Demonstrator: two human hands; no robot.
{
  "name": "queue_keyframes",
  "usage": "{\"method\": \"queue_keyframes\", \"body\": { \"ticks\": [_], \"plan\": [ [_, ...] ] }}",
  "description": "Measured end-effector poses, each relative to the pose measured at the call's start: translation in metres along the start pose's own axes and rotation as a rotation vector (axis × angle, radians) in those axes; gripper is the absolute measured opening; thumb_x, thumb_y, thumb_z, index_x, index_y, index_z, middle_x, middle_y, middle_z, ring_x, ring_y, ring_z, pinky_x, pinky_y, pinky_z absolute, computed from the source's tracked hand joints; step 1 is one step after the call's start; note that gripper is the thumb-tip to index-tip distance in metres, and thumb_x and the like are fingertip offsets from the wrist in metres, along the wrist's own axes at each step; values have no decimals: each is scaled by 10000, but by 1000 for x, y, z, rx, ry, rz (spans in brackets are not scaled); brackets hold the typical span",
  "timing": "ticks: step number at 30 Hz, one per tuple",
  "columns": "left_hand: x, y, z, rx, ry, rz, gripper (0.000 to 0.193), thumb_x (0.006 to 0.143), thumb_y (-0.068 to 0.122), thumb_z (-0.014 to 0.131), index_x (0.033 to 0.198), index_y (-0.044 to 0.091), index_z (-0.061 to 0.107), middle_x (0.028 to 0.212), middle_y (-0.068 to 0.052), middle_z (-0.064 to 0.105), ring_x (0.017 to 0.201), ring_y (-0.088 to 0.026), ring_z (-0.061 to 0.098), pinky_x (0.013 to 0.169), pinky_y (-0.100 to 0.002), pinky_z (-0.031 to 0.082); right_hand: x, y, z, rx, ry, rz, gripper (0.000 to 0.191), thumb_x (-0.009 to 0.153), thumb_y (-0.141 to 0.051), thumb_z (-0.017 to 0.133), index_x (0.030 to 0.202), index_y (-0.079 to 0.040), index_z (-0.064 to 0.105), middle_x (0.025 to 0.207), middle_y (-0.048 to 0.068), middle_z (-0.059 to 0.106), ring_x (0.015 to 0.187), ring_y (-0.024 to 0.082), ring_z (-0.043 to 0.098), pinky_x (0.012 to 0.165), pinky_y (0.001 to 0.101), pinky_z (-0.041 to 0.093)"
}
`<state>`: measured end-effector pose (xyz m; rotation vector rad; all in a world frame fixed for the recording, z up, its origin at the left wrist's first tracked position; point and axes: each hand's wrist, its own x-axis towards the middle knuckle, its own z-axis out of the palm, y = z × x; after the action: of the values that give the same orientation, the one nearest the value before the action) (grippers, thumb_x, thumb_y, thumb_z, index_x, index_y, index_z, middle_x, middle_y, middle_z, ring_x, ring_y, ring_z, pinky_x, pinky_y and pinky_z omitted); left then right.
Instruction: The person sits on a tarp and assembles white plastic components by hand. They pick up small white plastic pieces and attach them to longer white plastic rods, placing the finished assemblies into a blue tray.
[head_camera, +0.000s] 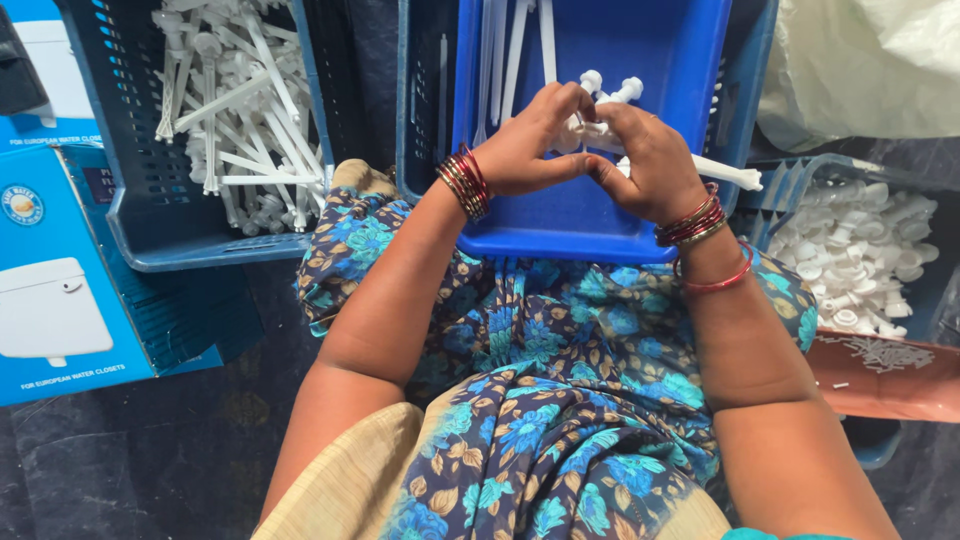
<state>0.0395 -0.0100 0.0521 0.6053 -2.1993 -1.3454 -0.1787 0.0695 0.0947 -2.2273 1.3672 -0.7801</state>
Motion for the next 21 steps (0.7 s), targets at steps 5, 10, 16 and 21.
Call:
{"method": "queue_keyframes", "body": {
  "ticks": [5,10,16,21],
  "plan": [
    [-3,7,1,-2,24,46,547,893,230,715,1338,83,433,1229,-157,519,1127,-357,618,953,-419,541,-6,-3,-5,10,14,3,419,1018,-298,717,1297,-17,581,1192,209,677,1096,407,668,935,451,543],
    [-2,14,9,54,31,40,506,915,188,697,1323,92,414,1225,-146,515,1086,-363,637,935,-413,560,-10,-3,-6,-42,15,21,348,994,-254,702,1240,-28,603,1092,179,679,1006,391,658,886,460,525],
    [-2,20,5,66,20,46,529,875,204,713,1296,72,420,1209,-155,515,1032,-372,660,875,-426,572,-11,-5,-13,-39,-11,12,396,978,-300,694,1245,-23,602,988,176,631,926,392,618,822,471,494],
    [-1,24,5,90,20,46,511,885,224,723,1284,62,448,1203,-149,528,1022,-376,666,866,-438,573,-9,-7,-12,-42,-6,13,408,964,-292,703,1241,-12,597,980,173,628,915,385,613,803,468,489]
  ]
}}
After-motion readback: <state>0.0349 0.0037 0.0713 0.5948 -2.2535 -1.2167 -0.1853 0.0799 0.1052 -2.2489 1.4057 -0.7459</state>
